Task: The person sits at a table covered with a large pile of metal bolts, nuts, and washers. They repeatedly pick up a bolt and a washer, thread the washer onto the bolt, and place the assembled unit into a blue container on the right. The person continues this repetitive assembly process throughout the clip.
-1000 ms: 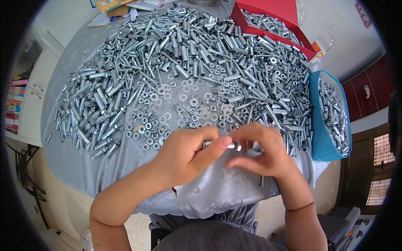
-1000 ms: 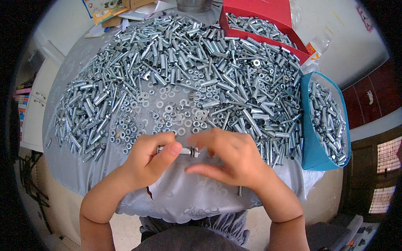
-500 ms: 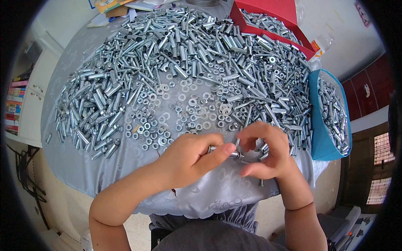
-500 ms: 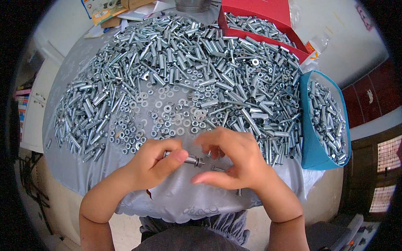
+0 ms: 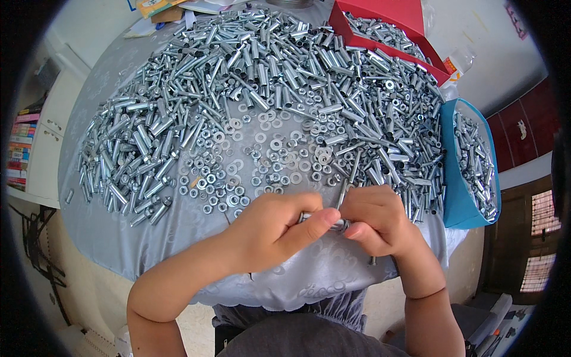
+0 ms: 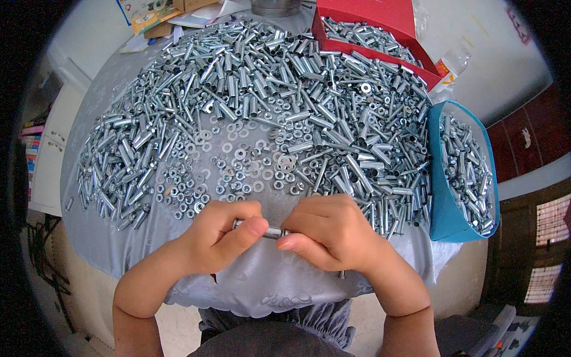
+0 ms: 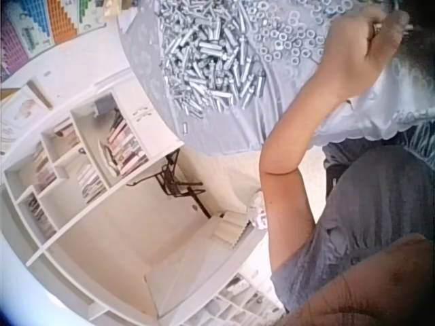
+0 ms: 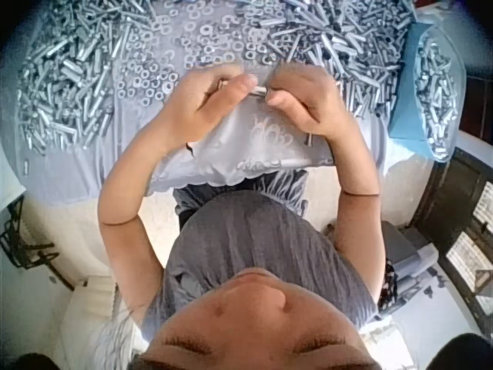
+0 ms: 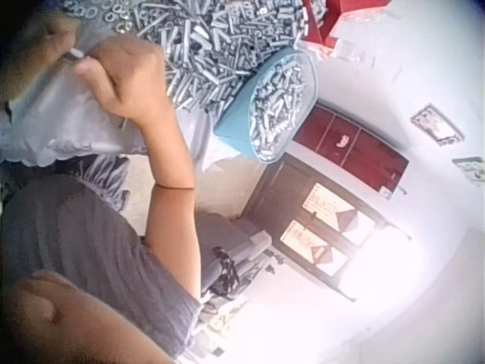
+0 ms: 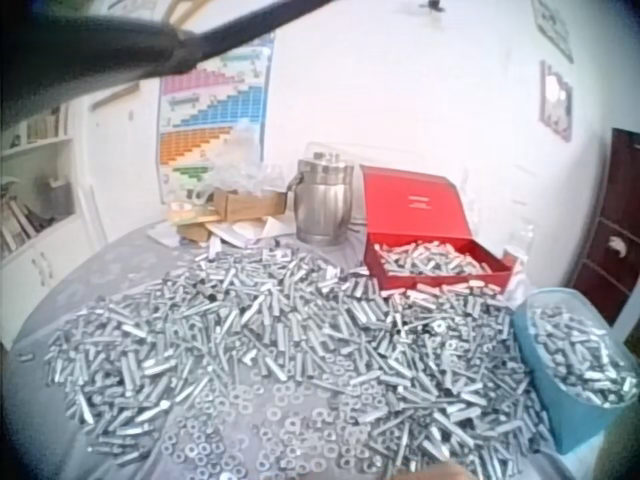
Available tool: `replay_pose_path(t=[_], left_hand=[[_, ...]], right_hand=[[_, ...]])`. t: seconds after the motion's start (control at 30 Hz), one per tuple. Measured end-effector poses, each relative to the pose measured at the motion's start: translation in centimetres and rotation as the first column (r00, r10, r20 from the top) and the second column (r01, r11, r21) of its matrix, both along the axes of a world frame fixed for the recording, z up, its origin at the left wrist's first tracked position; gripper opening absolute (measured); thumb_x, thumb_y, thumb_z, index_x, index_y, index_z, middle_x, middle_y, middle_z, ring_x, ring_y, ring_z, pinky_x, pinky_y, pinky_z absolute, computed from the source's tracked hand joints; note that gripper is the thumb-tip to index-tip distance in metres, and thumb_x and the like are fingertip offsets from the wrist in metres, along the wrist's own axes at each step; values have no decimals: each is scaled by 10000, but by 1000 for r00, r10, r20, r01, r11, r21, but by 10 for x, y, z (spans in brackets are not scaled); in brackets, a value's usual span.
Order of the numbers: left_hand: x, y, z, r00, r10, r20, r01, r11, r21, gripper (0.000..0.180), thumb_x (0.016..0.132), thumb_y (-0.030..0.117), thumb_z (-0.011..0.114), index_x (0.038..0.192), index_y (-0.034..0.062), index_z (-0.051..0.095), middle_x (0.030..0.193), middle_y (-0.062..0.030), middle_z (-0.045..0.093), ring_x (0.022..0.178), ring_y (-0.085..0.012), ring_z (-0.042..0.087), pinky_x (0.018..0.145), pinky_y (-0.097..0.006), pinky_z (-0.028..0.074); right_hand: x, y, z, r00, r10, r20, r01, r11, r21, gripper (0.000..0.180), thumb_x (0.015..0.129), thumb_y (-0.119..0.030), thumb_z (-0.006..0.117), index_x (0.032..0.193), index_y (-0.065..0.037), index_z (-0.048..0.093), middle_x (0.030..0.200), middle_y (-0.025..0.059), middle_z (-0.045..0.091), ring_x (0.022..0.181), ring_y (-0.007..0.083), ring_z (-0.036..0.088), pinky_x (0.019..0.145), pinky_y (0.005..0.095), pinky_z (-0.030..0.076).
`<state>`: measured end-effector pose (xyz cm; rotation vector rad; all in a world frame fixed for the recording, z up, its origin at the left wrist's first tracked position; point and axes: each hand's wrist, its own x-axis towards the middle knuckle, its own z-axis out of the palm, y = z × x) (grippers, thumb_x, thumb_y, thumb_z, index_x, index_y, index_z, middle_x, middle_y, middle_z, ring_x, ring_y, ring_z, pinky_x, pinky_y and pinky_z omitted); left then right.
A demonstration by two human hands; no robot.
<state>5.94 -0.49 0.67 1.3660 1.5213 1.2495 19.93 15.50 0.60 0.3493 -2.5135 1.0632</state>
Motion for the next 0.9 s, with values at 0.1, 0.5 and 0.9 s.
replay_pose_path(t=[0.1,0.5,0.9], left_hand=[[2,-2,4,998,48,26,-48,999,-17,418,905,387,473,675,38,497,517,-88,445,434,-193,429,434,-314,321],[-4,1,-4,980,37,-196,-17,994,106,339,911,280,479,686,26,465,528,-27,378,476,-85,384,427,-268,286],[-103,-26,12,314,147,938,-871,438,223,420,947,434,316,688,104,335,585,9,274,497,-105,241,481,-251,250]], right_hand=[[-6,-9,-2,993,-65,-102,59,996,-65,260,707,-209,722,815,-13,589,604,89,534,491,249,530,430,319,398],[2,-6,3,984,-31,173,44,996,-75,188,816,-196,618,840,-15,577,588,103,529,484,285,526,454,335,402],[1,-9,3,963,-193,190,247,916,-317,180,835,-117,607,972,-4,586,682,68,582,561,110,552,524,229,432]])
